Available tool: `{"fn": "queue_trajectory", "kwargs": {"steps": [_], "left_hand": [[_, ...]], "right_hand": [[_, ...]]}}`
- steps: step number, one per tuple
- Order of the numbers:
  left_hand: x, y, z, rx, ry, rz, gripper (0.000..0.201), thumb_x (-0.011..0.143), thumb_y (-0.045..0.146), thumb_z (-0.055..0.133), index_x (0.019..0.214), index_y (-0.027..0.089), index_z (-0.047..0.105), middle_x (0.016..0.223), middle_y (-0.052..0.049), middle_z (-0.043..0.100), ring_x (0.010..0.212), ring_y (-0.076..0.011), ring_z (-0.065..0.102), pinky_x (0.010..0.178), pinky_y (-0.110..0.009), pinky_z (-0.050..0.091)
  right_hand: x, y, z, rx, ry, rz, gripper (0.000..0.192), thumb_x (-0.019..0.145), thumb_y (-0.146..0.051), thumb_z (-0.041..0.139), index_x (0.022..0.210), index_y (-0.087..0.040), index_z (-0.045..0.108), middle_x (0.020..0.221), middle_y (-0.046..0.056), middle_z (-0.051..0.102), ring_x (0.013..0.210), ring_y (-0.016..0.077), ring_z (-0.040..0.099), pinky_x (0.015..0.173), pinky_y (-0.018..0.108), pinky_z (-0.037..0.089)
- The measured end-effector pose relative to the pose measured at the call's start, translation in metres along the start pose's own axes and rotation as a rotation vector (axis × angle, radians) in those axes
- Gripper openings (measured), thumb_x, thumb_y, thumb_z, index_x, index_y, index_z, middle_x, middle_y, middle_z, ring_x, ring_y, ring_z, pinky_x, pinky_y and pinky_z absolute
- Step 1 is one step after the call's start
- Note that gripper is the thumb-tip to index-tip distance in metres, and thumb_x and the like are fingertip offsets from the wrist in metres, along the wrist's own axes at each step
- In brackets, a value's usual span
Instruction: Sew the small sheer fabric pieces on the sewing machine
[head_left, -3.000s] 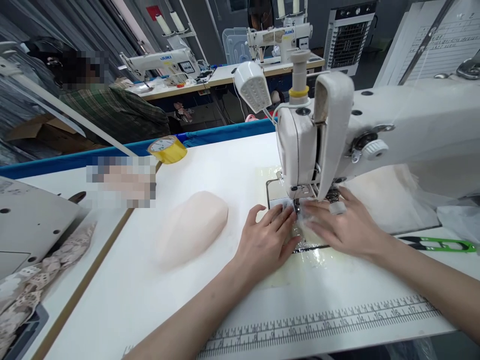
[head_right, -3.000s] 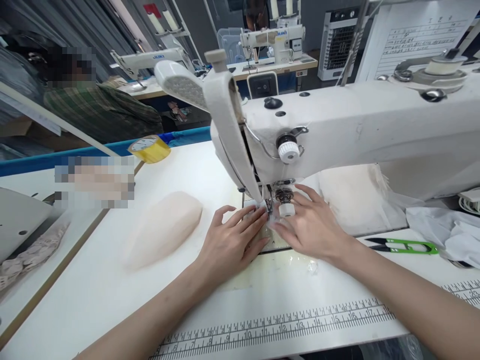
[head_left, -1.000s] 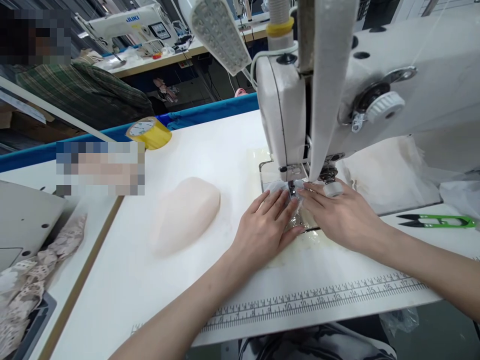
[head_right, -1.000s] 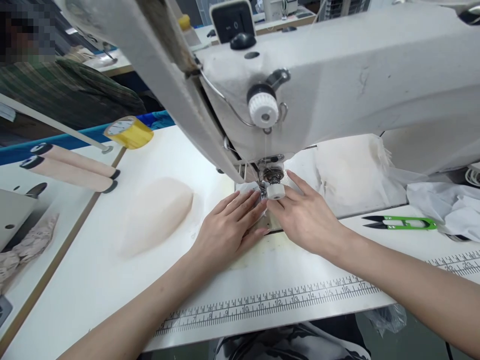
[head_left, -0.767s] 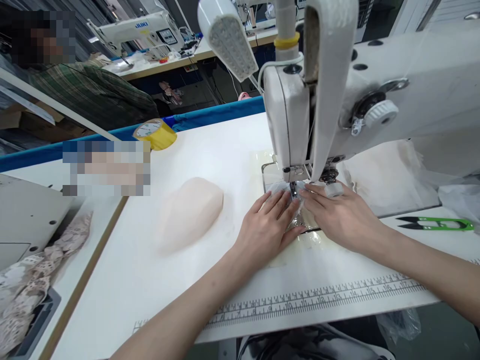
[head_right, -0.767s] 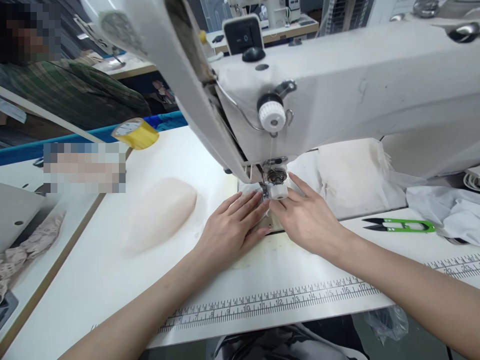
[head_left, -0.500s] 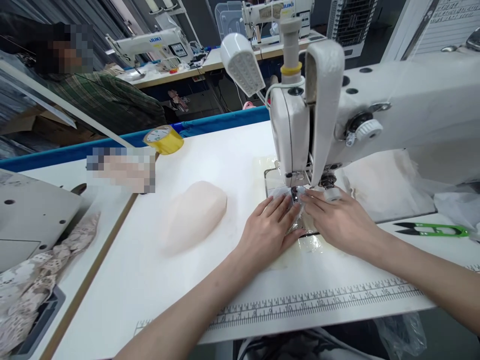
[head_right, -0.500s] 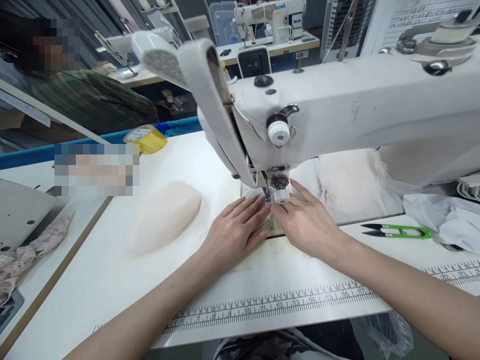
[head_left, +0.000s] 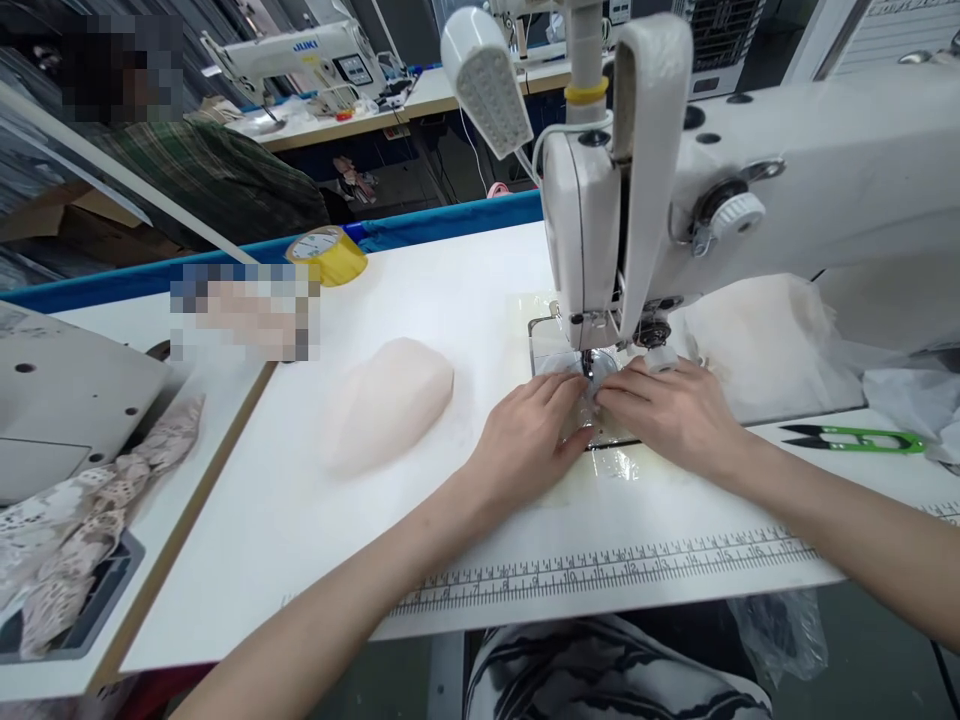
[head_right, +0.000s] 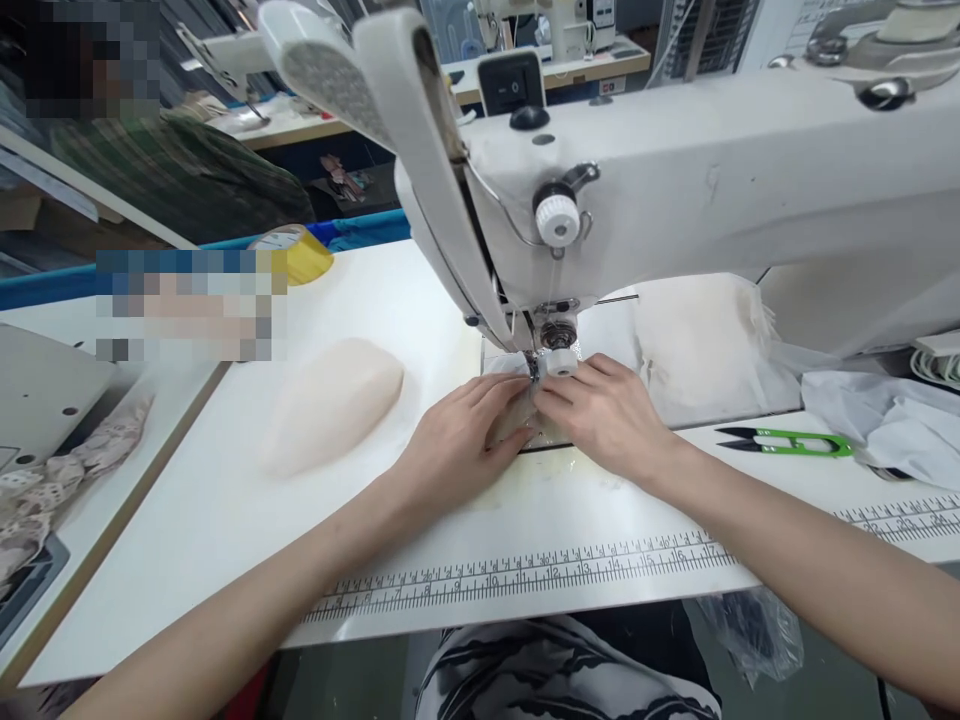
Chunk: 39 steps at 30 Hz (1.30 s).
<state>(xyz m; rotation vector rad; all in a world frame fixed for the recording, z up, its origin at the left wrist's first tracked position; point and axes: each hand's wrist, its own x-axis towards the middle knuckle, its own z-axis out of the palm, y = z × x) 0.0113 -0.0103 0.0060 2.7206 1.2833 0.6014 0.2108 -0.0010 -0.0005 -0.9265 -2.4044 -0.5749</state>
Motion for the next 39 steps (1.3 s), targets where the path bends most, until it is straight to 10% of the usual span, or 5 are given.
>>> {"fn": "queue_trajectory", "kwargs": {"steps": [12, 23, 39], "left_hand": [[0.03, -0.002, 0.016, 0.183, 0.078, -0.082, 0.01, 0.085, 0.019, 0.056, 0.085, 0.018, 0.066, 0.086, -0.003, 0.066, 0.084, -0.021, 0.058, 0.071, -0.034, 0.042], [0.003, 0.003, 0.007, 0.242, 0.195, 0.212, 0.017, 0.089, 0.018, 0.054, 0.095, 0.018, 0.07, 0.097, -0.004, 0.071, 0.091, -0.0205, 0.062, 0.08, -0.036, 0.047], [-0.012, 0.006, 0.002, 0.268, 0.098, 0.25, 0.029, 0.09, 0.014, 0.05, 0.116, 0.009, 0.062, 0.117, -0.011, 0.066, 0.112, -0.0224, 0.062, 0.104, -0.045, 0.045]], "right_hand": [[0.003, 0.003, 0.007, 0.098, 0.1, 0.263, 0.024, 0.09, -0.031, 0.053, 0.078, -0.024, 0.073, 0.047, -0.004, 0.058, 0.052, 0.0121, 0.053, 0.047, 0.025, 0.025], [-0.005, -0.004, -0.003, 0.16, 0.005, 0.071, 0.017, 0.085, -0.014, 0.057, 0.078, -0.02, 0.072, 0.094, -0.001, 0.074, 0.082, 0.0163, 0.063, 0.067, 0.03, 0.044], [-0.01, -0.016, -0.016, 0.039, -0.143, -0.053, 0.033, 0.087, 0.0, 0.041, 0.101, -0.008, 0.07, 0.103, 0.009, 0.072, 0.097, 0.0195, 0.063, 0.105, 0.041, 0.038]]}}
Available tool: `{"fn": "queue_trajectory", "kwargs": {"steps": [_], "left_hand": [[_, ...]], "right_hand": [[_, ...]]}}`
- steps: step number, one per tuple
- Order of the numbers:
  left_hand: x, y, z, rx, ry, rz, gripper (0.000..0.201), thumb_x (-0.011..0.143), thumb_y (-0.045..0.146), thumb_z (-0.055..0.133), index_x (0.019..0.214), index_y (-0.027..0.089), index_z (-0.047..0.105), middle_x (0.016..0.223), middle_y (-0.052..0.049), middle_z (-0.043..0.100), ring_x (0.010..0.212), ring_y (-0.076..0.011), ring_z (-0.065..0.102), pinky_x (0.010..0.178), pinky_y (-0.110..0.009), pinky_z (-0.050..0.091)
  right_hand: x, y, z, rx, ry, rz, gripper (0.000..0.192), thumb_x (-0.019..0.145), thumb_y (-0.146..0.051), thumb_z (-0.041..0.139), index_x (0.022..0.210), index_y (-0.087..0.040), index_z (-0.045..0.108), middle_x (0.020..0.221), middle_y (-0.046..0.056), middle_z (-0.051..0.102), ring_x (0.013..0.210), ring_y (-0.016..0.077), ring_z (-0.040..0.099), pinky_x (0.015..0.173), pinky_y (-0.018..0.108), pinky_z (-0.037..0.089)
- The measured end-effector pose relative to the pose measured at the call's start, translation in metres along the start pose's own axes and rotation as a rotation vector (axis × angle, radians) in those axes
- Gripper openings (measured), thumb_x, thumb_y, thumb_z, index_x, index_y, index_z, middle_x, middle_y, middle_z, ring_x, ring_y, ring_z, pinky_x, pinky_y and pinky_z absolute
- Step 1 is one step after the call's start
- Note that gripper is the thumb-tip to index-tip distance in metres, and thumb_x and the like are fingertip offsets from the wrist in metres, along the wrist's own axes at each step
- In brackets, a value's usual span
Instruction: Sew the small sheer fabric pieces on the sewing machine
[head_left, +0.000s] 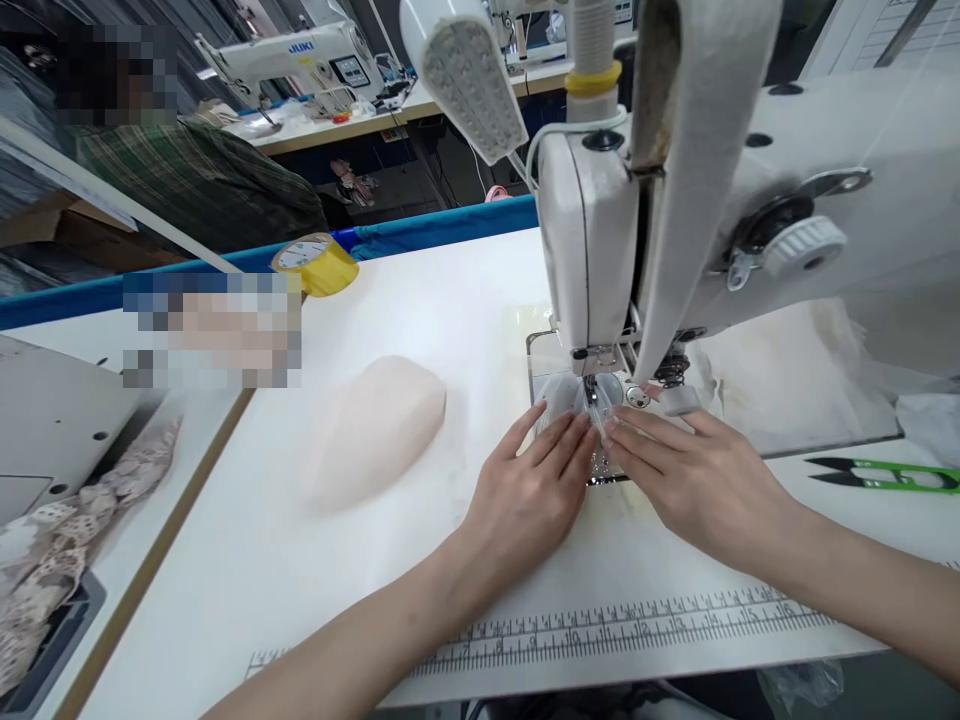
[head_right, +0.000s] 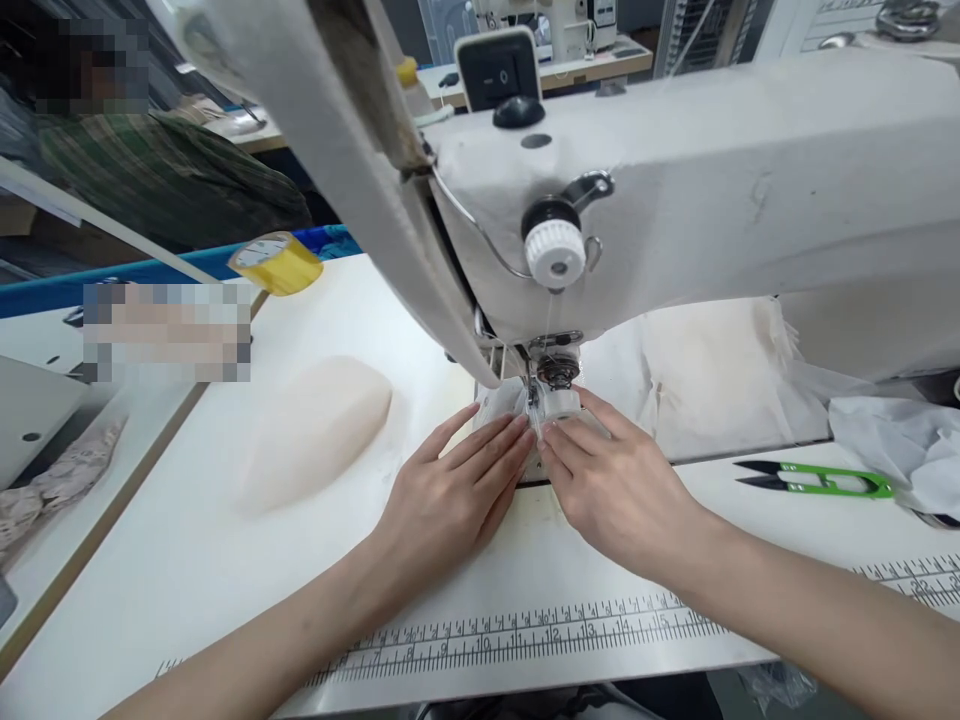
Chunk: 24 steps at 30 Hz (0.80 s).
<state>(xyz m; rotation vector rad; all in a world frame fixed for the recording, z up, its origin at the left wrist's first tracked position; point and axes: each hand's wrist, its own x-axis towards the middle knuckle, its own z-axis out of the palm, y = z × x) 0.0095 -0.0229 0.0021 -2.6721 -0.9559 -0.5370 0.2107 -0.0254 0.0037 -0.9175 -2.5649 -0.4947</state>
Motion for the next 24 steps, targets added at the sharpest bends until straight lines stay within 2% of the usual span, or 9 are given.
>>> {"fn": "queue_trajectory", "kwargs": {"steps": [9, 24], "left_hand": [[0.0007, -0.0004, -0.0003, 0.0, -0.014, -0.008, 0.03, 0.089, 0.015, 0.052, 0.116, 0.01, 0.062, 0.118, -0.012, 0.066, 0.113, -0.0238, 0.061, 0.106, -0.047, 0.043], [0.0013, -0.001, 0.0028, -0.008, -0.018, -0.047, 0.029, 0.09, 0.015, 0.05, 0.117, 0.011, 0.062, 0.119, -0.011, 0.065, 0.114, -0.0232, 0.06, 0.107, -0.047, 0.041]], "right_hand": [[0.0017, -0.004, -0.0019, -0.027, 0.008, 0.032, 0.037, 0.088, 0.001, 0.036, 0.1, -0.006, 0.07, 0.104, 0.012, 0.071, 0.096, 0.0194, 0.065, 0.108, 0.041, 0.036], [0.0005, -0.0027, 0.0025, -0.046, 0.016, 0.04, 0.036, 0.085, 0.001, 0.04, 0.102, -0.007, 0.07, 0.107, 0.011, 0.071, 0.096, 0.0193, 0.065, 0.104, 0.04, 0.042]]}}
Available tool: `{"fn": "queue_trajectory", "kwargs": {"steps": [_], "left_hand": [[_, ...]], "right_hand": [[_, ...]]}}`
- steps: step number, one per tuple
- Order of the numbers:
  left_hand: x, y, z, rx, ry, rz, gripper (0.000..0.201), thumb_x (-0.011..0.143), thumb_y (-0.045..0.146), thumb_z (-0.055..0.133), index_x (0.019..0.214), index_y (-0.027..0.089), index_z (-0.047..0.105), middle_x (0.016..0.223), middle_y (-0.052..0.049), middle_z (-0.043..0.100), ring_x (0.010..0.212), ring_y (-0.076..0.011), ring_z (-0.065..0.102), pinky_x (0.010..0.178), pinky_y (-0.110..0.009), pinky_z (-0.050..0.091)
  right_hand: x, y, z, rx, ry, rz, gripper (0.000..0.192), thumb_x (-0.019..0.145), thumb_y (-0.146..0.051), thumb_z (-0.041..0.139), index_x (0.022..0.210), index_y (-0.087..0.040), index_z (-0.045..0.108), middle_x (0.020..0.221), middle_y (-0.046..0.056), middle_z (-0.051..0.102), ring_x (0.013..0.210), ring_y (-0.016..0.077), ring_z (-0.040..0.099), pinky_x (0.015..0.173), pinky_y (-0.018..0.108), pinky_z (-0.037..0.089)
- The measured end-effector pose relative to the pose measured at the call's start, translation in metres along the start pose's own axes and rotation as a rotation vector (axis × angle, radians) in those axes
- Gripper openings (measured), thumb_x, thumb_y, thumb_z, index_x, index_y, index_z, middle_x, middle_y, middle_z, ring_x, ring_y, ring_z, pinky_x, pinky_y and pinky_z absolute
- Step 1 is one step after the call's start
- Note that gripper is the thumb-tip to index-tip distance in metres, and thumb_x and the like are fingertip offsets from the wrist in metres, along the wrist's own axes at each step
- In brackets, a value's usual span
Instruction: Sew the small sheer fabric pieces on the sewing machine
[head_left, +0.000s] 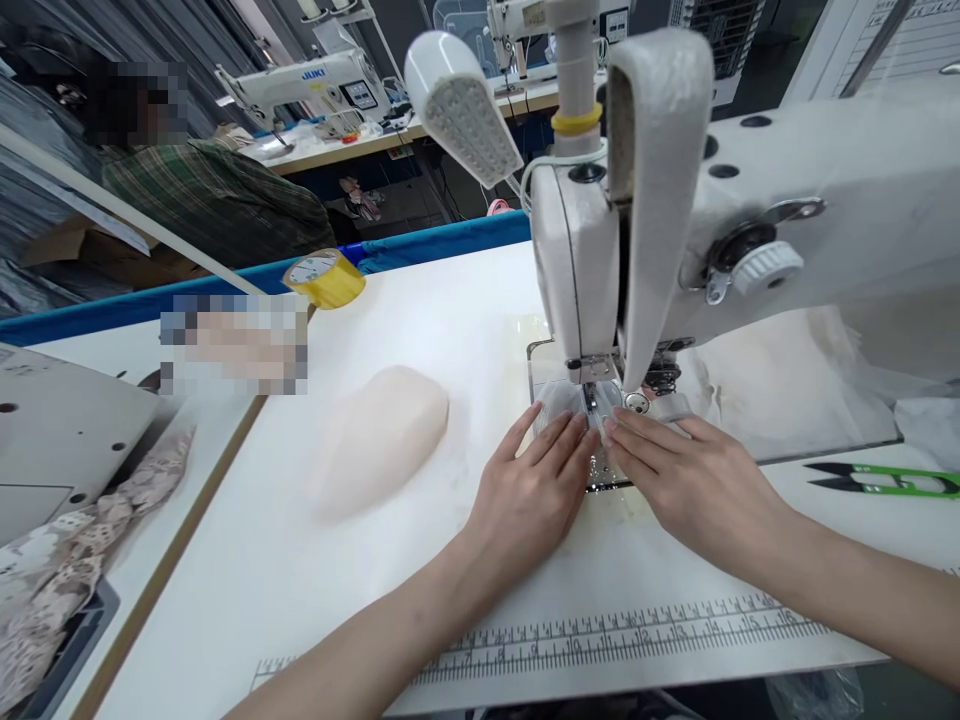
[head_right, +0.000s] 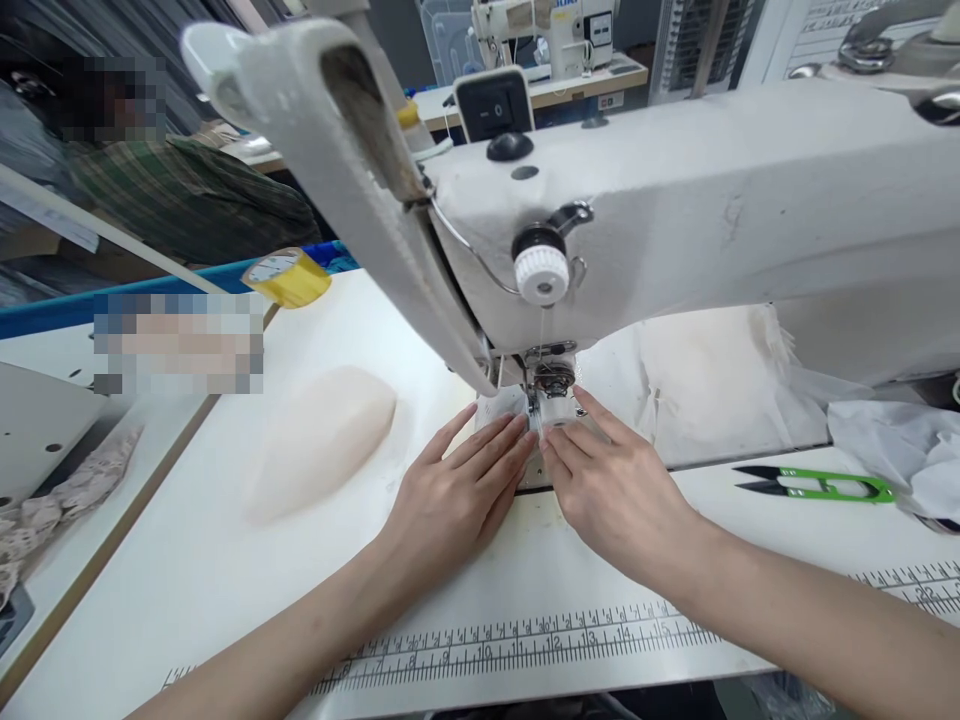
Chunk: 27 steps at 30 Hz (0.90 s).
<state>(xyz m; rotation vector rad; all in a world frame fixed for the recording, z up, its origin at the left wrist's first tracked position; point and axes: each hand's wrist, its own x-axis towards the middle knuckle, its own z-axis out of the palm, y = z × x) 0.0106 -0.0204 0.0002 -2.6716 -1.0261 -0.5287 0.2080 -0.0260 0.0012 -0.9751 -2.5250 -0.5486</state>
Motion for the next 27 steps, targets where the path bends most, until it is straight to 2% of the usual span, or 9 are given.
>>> {"fn": "queue_trajectory", "kwargs": {"steps": [9, 13, 18, 23, 27], "left_hand": [[0.004, -0.008, 0.007, -0.033, 0.025, -0.028, 0.03, 0.091, 0.018, 0.049, 0.118, 0.014, 0.062, 0.12, -0.01, 0.065, 0.116, -0.0228, 0.059, 0.11, -0.049, 0.037], [0.004, -0.008, 0.008, -0.002, 0.043, -0.021, 0.029, 0.091, 0.017, 0.049, 0.117, 0.014, 0.062, 0.119, -0.011, 0.065, 0.114, -0.0233, 0.06, 0.108, -0.05, 0.038], [0.001, -0.001, 0.002, 0.052, 0.06, 0.036, 0.025, 0.09, 0.013, 0.05, 0.111, 0.01, 0.065, 0.114, -0.012, 0.068, 0.108, -0.0228, 0.063, 0.099, -0.045, 0.046], [-0.002, 0.007, -0.003, 0.03, 0.052, 0.003, 0.025, 0.09, 0.016, 0.051, 0.109, 0.008, 0.066, 0.111, -0.013, 0.069, 0.105, -0.0231, 0.065, 0.101, -0.044, 0.046], [-0.003, 0.01, -0.003, 0.028, 0.047, -0.007, 0.026, 0.091, 0.017, 0.051, 0.11, 0.008, 0.065, 0.111, -0.013, 0.069, 0.106, -0.0239, 0.064, 0.102, -0.045, 0.047]], "right_hand": [[0.002, 0.002, 0.003, -0.02, -0.012, 0.008, 0.036, 0.083, 0.003, 0.039, 0.101, -0.006, 0.07, 0.104, 0.011, 0.071, 0.092, 0.019, 0.064, 0.105, 0.041, 0.037], [0.005, 0.009, 0.005, -0.002, 0.03, 0.037, 0.035, 0.085, 0.0, 0.041, 0.1, -0.012, 0.07, 0.097, 0.006, 0.073, 0.084, 0.0169, 0.063, 0.101, 0.039, 0.037], [0.007, 0.017, 0.009, -0.023, -0.013, 0.069, 0.044, 0.077, 0.004, 0.044, 0.105, -0.018, 0.069, 0.09, 0.003, 0.072, 0.078, 0.0167, 0.06, 0.091, 0.036, 0.038], [0.007, 0.018, 0.009, 0.046, -0.006, 0.058, 0.042, 0.074, 0.007, 0.045, 0.095, -0.018, 0.071, 0.092, 0.005, 0.071, 0.08, 0.0174, 0.06, 0.089, 0.036, 0.04], [0.006, 0.018, 0.008, 0.056, -0.005, 0.055, 0.042, 0.074, 0.007, 0.045, 0.095, -0.018, 0.071, 0.096, 0.005, 0.071, 0.076, 0.0165, 0.06, 0.089, 0.037, 0.04]]}}
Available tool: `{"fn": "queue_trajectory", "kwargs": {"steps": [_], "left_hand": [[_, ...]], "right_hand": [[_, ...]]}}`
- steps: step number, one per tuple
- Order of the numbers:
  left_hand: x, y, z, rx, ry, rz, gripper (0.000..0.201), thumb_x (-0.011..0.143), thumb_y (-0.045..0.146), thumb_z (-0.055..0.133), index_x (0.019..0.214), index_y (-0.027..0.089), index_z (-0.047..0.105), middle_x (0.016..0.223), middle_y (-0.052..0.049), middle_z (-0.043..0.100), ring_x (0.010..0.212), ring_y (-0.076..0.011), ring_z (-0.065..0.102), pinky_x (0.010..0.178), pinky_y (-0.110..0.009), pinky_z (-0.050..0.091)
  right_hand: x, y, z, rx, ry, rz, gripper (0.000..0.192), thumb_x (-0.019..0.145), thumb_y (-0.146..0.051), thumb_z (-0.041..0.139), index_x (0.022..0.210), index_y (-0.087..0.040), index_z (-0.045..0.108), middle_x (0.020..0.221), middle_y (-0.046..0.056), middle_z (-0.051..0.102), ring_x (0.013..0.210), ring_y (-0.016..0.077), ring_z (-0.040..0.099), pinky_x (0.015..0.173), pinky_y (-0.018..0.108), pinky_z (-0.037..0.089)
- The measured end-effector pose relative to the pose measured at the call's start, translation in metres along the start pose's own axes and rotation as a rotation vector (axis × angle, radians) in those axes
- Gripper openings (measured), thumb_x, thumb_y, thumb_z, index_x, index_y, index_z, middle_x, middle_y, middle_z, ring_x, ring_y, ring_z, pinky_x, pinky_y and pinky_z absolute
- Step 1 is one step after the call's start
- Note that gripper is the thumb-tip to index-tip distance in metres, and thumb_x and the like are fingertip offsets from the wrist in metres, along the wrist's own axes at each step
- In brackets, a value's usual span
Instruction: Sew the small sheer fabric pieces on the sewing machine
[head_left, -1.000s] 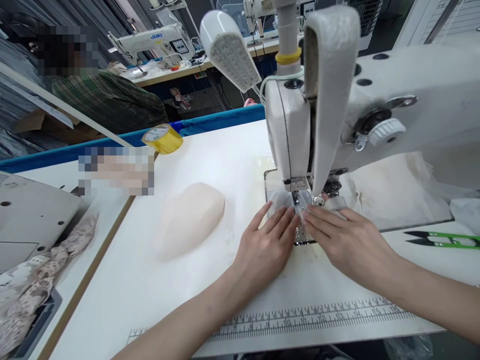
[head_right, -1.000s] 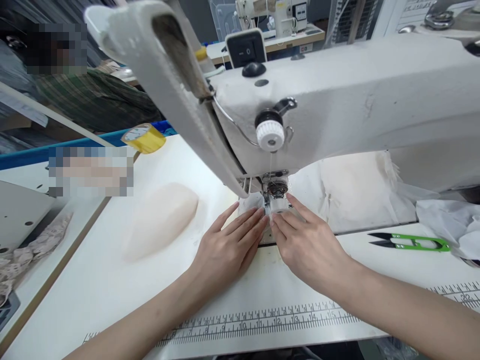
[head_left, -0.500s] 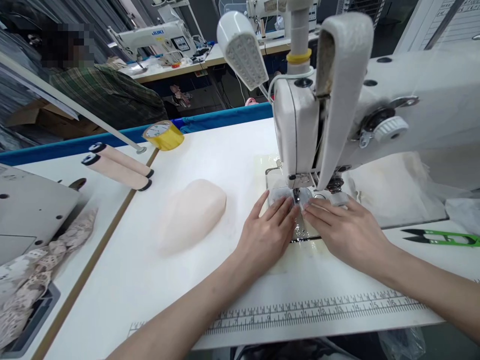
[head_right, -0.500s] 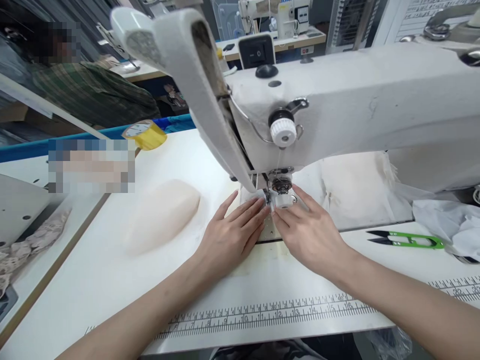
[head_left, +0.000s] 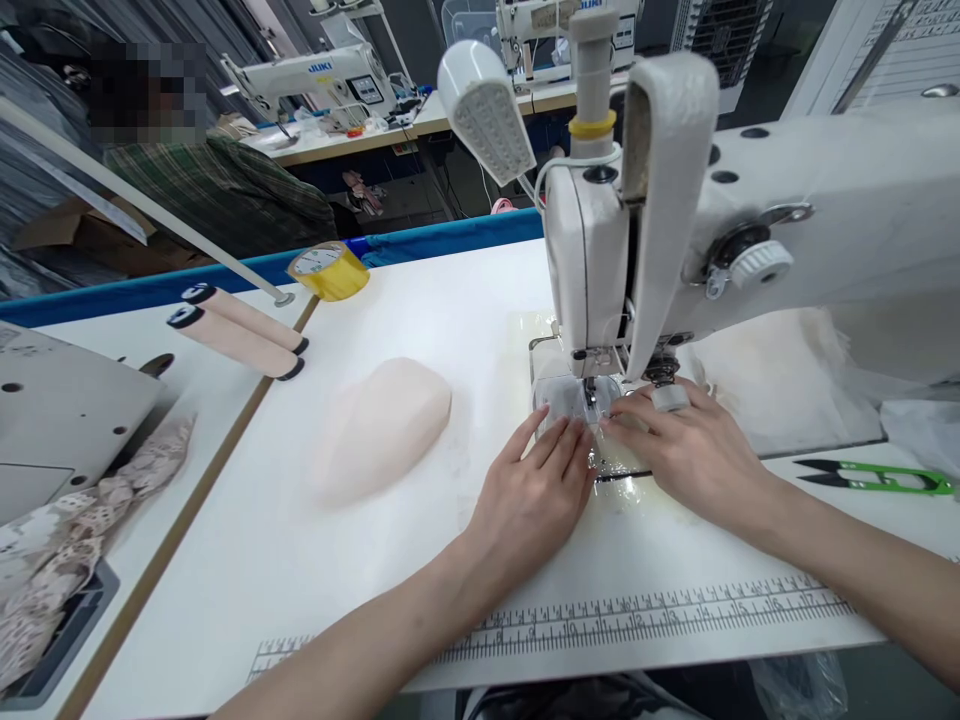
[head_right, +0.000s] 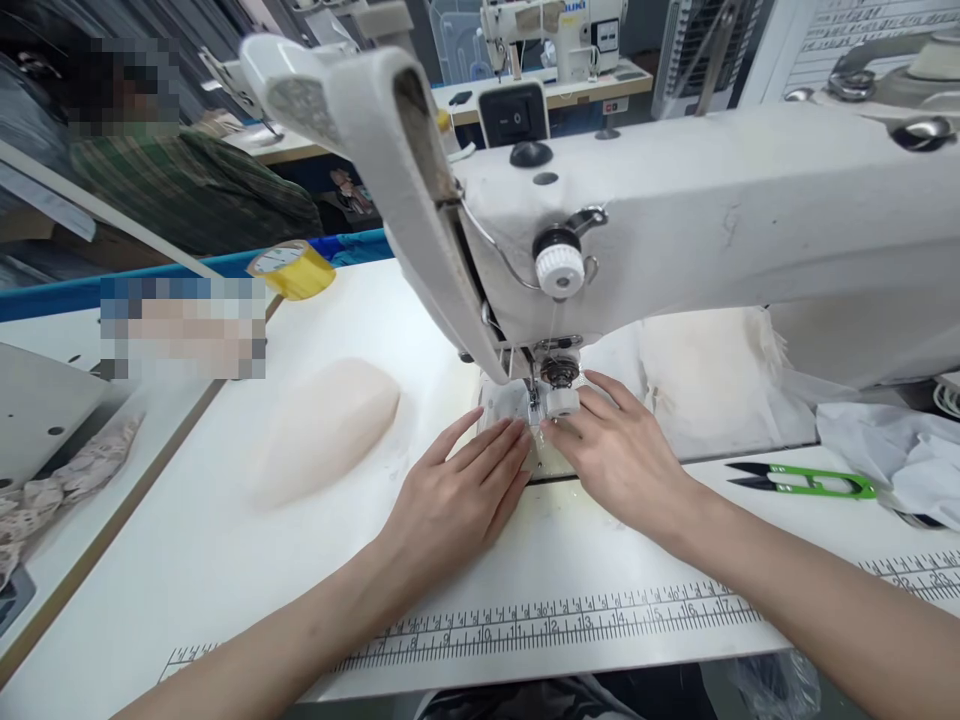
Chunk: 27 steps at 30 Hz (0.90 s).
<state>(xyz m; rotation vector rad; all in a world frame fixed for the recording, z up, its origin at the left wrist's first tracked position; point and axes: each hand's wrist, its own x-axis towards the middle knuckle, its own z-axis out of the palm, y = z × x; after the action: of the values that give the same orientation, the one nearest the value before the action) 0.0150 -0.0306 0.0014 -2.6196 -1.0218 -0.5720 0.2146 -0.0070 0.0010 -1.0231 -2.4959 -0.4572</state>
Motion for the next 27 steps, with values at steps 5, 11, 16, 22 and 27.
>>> {"fn": "queue_trajectory", "kwargs": {"steps": [5, 11, 16, 22, 27], "left_hand": [[0.001, -0.002, 0.0, 0.016, -0.007, -0.011, 0.026, 0.091, 0.018, 0.051, 0.111, 0.009, 0.064, 0.113, -0.012, 0.068, 0.106, -0.0225, 0.065, 0.101, -0.044, 0.047], [0.001, -0.006, 0.001, -0.009, 0.002, -0.008, 0.023, 0.09, 0.017, 0.052, 0.107, 0.009, 0.066, 0.112, -0.013, 0.068, 0.104, -0.0225, 0.065, 0.098, -0.043, 0.049], [0.003, -0.007, 0.002, -0.017, 0.006, -0.007, 0.025, 0.089, 0.017, 0.054, 0.111, 0.009, 0.063, 0.113, -0.012, 0.068, 0.101, -0.021, 0.065, 0.099, -0.04, 0.047], [0.011, -0.016, 0.01, -0.097, 0.002, -0.094, 0.018, 0.092, 0.017, 0.05, 0.101, 0.012, 0.065, 0.096, -0.008, 0.07, 0.089, -0.0203, 0.063, 0.082, -0.035, 0.052], [0.017, -0.019, 0.014, -0.246, 0.044, -0.246, 0.02, 0.094, 0.019, 0.044, 0.094, 0.016, 0.064, 0.095, -0.006, 0.068, 0.087, -0.0181, 0.062, 0.078, -0.033, 0.05]], "right_hand": [[0.001, 0.0, 0.0, -0.001, -0.003, 0.008, 0.039, 0.076, 0.003, 0.046, 0.096, -0.018, 0.071, 0.095, 0.004, 0.072, 0.075, 0.0167, 0.06, 0.091, 0.037, 0.039], [0.003, 0.004, -0.001, -0.007, 0.037, 0.027, 0.029, 0.082, -0.004, 0.049, 0.089, -0.02, 0.072, 0.085, 0.003, 0.073, 0.071, 0.0162, 0.059, 0.091, 0.036, 0.04], [0.004, 0.009, 0.001, -0.05, 0.089, 0.031, 0.023, 0.085, -0.009, 0.052, 0.085, -0.02, 0.072, 0.081, 0.0, 0.073, 0.066, 0.0145, 0.058, 0.087, 0.034, 0.039], [0.007, 0.011, 0.012, -0.103, 0.101, 0.009, 0.025, 0.087, -0.009, 0.051, 0.087, -0.023, 0.072, 0.073, -0.004, 0.071, 0.053, 0.0107, 0.051, 0.064, 0.03, 0.036], [0.011, 0.008, 0.014, -0.024, -0.116, 0.15, 0.03, 0.09, -0.015, 0.045, 0.087, -0.025, 0.072, 0.072, -0.003, 0.07, 0.053, 0.0126, 0.052, 0.05, 0.029, 0.025]]}}
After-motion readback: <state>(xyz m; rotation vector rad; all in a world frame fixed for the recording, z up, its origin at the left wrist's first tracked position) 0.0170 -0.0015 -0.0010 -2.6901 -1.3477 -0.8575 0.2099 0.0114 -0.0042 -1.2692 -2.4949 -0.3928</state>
